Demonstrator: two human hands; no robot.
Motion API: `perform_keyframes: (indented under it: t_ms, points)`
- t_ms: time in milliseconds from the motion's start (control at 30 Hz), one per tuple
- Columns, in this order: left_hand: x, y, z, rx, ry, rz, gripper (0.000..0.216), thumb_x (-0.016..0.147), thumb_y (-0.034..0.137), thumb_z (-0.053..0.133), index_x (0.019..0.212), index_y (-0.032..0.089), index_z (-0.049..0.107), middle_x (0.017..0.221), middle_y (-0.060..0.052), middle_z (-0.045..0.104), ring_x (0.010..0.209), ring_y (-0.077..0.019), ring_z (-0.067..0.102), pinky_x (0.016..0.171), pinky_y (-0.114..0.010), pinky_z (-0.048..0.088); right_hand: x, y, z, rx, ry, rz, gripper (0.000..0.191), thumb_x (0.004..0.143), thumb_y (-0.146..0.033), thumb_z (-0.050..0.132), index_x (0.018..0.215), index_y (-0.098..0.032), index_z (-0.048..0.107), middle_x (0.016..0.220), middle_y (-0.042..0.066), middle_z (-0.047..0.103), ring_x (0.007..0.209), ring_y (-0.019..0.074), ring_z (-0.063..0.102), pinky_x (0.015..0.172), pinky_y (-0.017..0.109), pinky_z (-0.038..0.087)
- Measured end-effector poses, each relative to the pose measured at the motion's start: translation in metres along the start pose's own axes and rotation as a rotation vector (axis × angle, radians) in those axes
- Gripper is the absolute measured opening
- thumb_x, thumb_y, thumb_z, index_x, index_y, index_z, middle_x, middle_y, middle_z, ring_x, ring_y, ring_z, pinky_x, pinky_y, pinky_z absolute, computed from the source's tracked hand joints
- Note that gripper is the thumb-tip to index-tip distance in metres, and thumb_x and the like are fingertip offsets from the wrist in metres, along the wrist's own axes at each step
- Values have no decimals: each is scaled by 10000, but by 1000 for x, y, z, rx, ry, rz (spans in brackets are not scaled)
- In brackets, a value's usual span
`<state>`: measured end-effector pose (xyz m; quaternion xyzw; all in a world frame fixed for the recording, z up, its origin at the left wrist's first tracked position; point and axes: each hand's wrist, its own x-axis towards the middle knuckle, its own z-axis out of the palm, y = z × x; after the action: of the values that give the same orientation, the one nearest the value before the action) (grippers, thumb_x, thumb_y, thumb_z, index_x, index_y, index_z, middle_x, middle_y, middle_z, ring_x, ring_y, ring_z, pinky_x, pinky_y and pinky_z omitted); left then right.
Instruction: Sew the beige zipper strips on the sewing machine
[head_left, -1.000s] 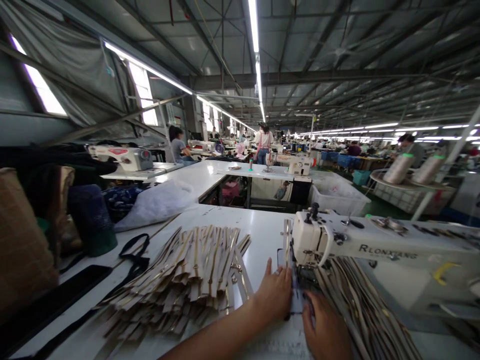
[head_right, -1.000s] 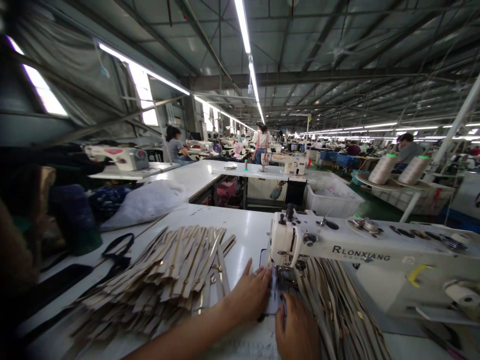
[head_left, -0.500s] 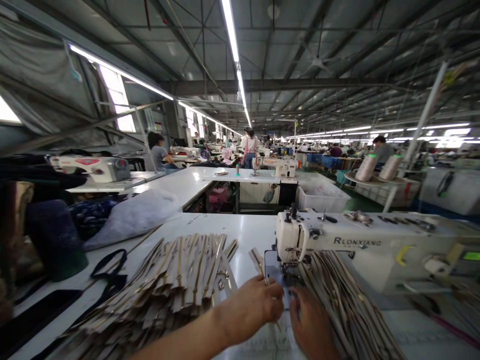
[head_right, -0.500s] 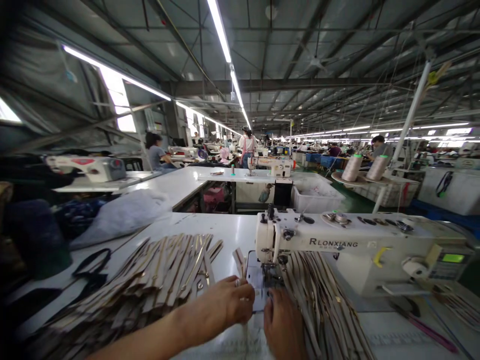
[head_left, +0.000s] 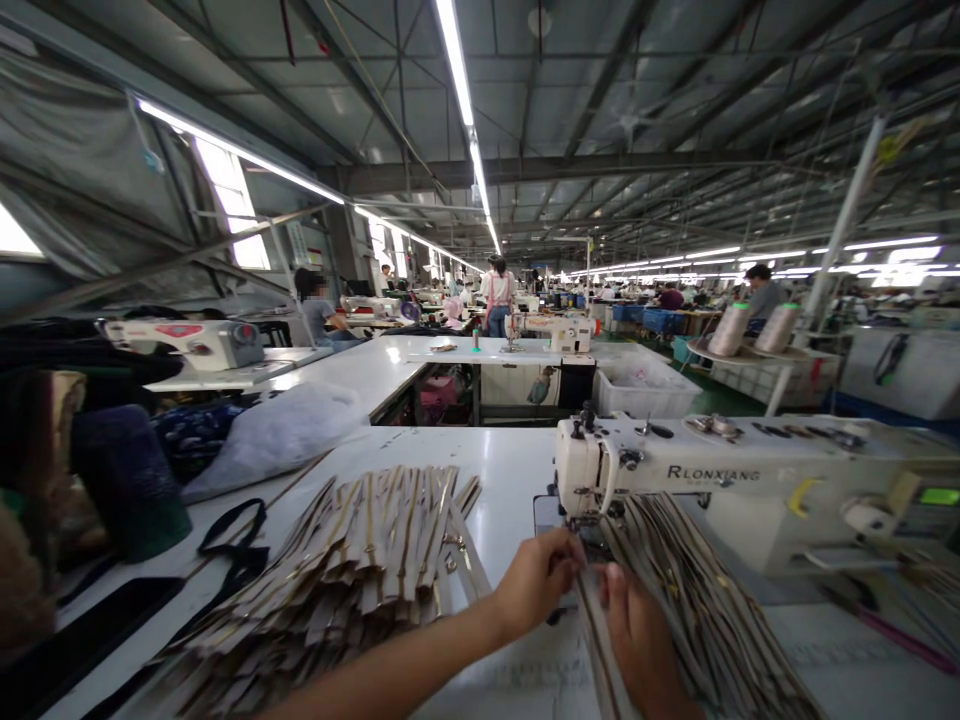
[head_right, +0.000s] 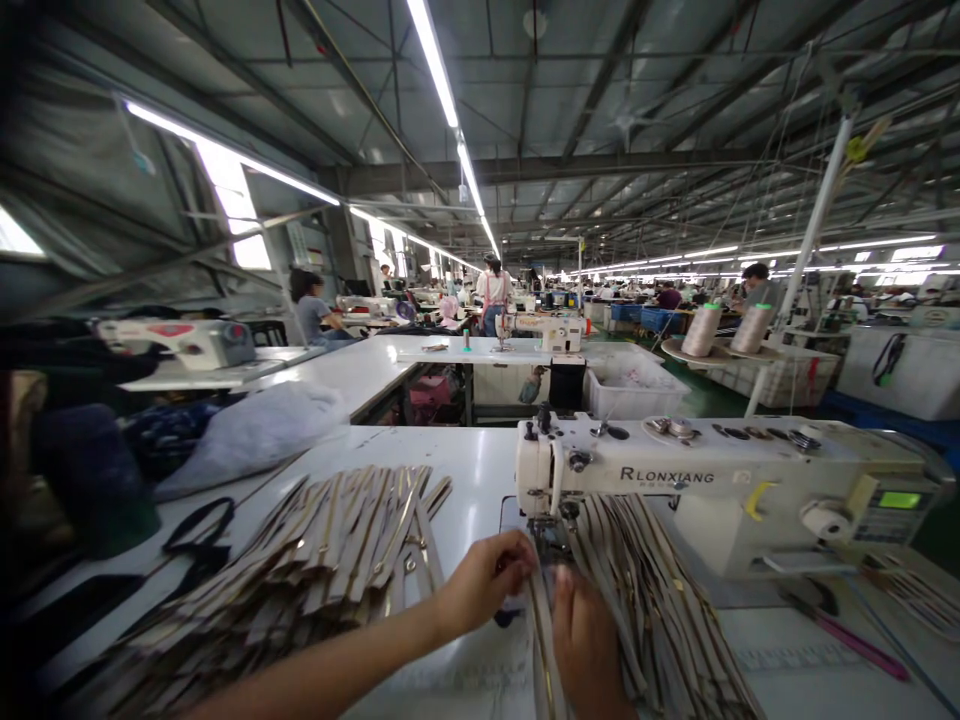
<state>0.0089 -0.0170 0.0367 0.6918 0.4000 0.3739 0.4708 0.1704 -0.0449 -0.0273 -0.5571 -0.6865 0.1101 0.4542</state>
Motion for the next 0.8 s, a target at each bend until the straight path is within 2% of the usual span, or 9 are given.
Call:
perform_keyframes:
  t_ms: [67, 133, 267, 467, 600, 800]
  points:
    - [7, -24, 4, 83, 51, -27, 156, 802, 66, 449, 842, 156, 569, 633, 40, 516, 573, -108, 514, 543, -210, 393, -1, 0, 0, -6, -75, -15, 447, 990, -375, 283, 877, -195, 676, 853, 101, 723, 840, 203, 686, 774, 291, 511]
    - [14, -38, 4, 189, 78, -23, 197, 790, 45, 452, 861, 154, 600, 656, 29, 553, 608, -119, 536, 576, -219, 411, -1, 2, 3, -45, -129, -36, 354, 963, -340, 367, 880, -193, 679, 866, 91, 724, 826, 208, 685, 761, 296, 504]
    - [16, -46, 0, 394, 35, 78, 195, 812, 82, 517, 897, 176, 665, 813, -9, 647, 785, -154, 600, 722, -243, 459, 6, 6, 8, -140, -169, -1, 258, 901, -225, 444, 927, -157, 691, 905, 96, 728, 852, 214, 684, 788, 304, 495]
    - [10, -52, -4, 650, 16, 191, 193, 899, 251, 567, 1000, 256, 731, 1073, -51, 596, 900, -167, 608, 837, -277, 482, 24, 2, 6, -259, -268, 8, 246, 877, -187, 472, 920, -165, 713, 891, 84, 720, 847, 200, 674, 779, 271, 474]
    - [12, -57, -7, 690, -22, 283, 213, 929, 212, 531, 1002, 227, 731, 981, -52, 651, 927, -179, 608, 849, -276, 484, 25, 3, 10, -360, -247, -48, 289, 889, -190, 447, 969, -179, 724, 876, 82, 711, 846, 192, 668, 779, 260, 461]
    - [17, -55, -8, 788, -55, 337, 285, 987, 257, 430, 1141, 214, 666, 942, -63, 643, 886, -187, 595, 795, -287, 489, 20, 13, 15, -314, -211, -63, 279, 882, -190, 454, 925, -151, 728, 850, 84, 706, 812, 186, 663, 786, 264, 470]
